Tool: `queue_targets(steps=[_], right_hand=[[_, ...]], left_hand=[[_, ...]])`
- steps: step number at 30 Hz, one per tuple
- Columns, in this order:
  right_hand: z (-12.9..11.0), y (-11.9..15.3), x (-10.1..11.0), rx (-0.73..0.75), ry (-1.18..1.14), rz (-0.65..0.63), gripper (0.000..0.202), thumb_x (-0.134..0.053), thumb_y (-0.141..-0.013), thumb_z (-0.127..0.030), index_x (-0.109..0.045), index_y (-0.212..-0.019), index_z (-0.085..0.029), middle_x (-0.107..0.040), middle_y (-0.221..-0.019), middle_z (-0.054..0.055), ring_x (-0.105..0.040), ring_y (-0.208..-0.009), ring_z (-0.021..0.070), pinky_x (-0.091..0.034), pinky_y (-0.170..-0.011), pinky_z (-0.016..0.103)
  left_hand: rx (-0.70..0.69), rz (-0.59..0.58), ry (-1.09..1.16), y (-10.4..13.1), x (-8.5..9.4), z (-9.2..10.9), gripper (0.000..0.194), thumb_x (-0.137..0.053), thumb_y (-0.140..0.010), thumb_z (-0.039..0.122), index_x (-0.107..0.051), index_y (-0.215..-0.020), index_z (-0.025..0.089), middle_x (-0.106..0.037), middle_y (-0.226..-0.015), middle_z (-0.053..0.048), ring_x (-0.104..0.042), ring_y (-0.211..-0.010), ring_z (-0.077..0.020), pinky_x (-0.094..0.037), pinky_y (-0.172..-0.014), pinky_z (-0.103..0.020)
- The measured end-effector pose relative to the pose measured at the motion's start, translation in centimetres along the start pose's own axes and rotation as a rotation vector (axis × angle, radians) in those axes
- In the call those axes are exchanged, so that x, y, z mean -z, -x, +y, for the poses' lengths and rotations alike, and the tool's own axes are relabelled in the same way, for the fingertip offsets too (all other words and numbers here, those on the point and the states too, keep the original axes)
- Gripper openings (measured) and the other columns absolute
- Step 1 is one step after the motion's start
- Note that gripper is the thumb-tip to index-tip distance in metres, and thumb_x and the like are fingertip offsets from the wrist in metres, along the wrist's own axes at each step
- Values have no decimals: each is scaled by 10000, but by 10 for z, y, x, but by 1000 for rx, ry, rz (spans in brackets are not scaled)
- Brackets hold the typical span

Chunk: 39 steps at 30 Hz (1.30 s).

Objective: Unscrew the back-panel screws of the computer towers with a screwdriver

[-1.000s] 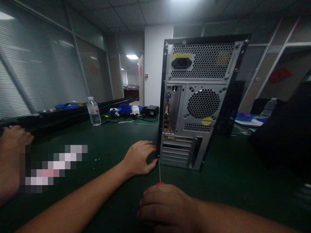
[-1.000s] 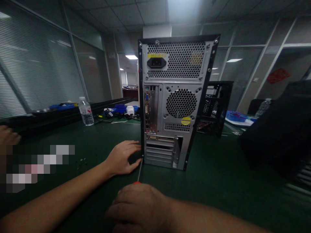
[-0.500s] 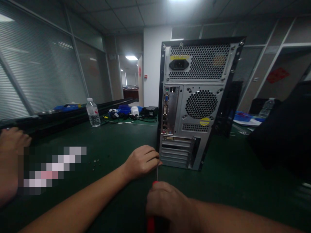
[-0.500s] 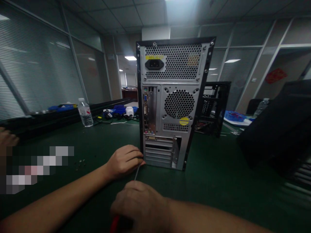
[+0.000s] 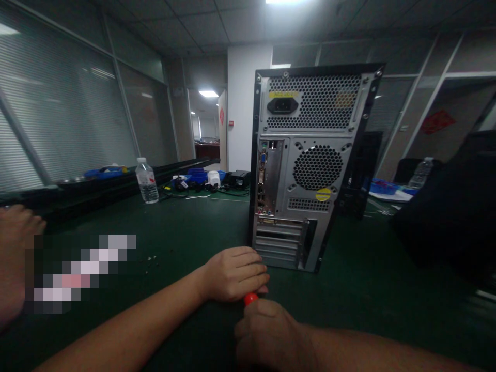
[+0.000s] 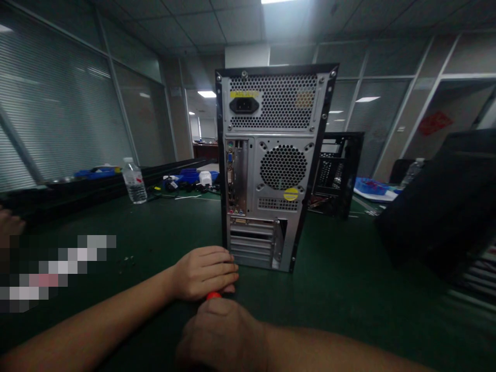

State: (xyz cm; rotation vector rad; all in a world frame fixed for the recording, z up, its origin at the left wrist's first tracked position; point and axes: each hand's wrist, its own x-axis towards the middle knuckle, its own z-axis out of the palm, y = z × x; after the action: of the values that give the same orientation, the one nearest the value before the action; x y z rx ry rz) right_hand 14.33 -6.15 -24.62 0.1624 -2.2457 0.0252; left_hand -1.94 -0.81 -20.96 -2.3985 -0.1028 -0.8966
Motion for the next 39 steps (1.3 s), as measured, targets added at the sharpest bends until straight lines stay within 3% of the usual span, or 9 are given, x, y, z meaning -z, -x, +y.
queue_targets(steps=[3, 6, 13, 19, 23, 26, 29, 34, 39], right_hand=[[3, 5, -2, 11, 63, -184, 177, -508, -989, -334, -520, -1056, -170, -656, -974, 14, -601, -913, 98, -410, -852, 232], [4, 0, 3, 74, 45, -271, 240, -423, -1026, -311, -505, -1168, -136, -656, -1040, 31, -595, -999, 100, -401, -939, 234], [7, -17, 13, 187, -23, -357, 321, -301, -1039, -228, -514, -1239, -93, -646, -1113, 47, -579, -1048, 108, -433, -914, 228], [5, -11, 17, 225, 52, -408, 330, -330, -1035, -243, -552, -1195, -59, -630, -934, 51, -545, -746, 144, -462, -694, 243], [2, -13, 20, 231, 61, -285, 328, -362, -1045, -246, -549, -1227, -47, -631, -1101, 89, -580, -939, 165, -485, -862, 235], [0, -14, 16, 225, 40, -65, 319, -319, -1054, -221, -598, -1037, -67, -644, -951, 75, -567, -782, 130, -481, -750, 219], [-4, -14, 11, 145, 64, 50, 403, -243, -1065, -210, -544, -810, -130, -578, -732, 20, -468, -615, 108, -398, -609, 231], [-7, -16, 8, 25, 98, 105, 434, -201, -1080, -290, -513, -813, -151, -545, -726, 12, -443, -624, 114, -378, -642, 238], [-5, -12, 5, 59, 49, 5, 442, -172, -1080, -326, -554, -947, -150, -561, -743, 3, -486, -639, 109, -395, -636, 221]], left_hand=[[-30, -20, -5, 0, -2, 0, 204, -595, -924, 281, -691, -1038, 142, -750, -1057, -84, -696, -1025, -195, -587, -944, -342], [-64, -40, -14, 1, -4, -1, 253, -581, -935, 315, -693, -1065, 129, -734, -1119, -100, -688, -1075, -208, -583, -969, -349], [-114, -72, -7, 0, -3, -2, 309, -547, -955, 338, -685, -1096, 99, -700, -1209, -84, -673, -1118, -225, -568, -999, -349], [-140, -114, -15, 5, -2, -5, 318, -534, -957, 354, -685, -1096, 112, -694, -1221, -89, -666, -1132, -234, -552, -1014, -359], [-92, -145, 35, 7, -1, -7, 353, -512, -961, 357, -650, -1165, 103, -688, -1233, -97, -650, -1153, -239, -544, -1017, -376], [-28, -146, 85, 7, -1, -6, 366, -484, -969, 350, -626, -1201, 105, -682, -1242, -93, -640, -1162, -240, -541, -1005, -383], [17, -108, 89, 8, -5, -4, 388, -469, -971, 373, -612, -1216, 107, -682, -1243, -88, -643, -1152, -233, -532, -1003, -384], [16, -19, 76, 7, -7, 2, 498, -280, -1004, 406, -602, -1242, 109, -684, -1240, -85, -639, -1152, -232, -519, -1014, -406], [12, 56, 39, -1, -2, 11, 318, -420, -963, 272, -659, -1129, 143, -716, -1179, -52, -660, -1109, -221, -525, -1022, -397]])
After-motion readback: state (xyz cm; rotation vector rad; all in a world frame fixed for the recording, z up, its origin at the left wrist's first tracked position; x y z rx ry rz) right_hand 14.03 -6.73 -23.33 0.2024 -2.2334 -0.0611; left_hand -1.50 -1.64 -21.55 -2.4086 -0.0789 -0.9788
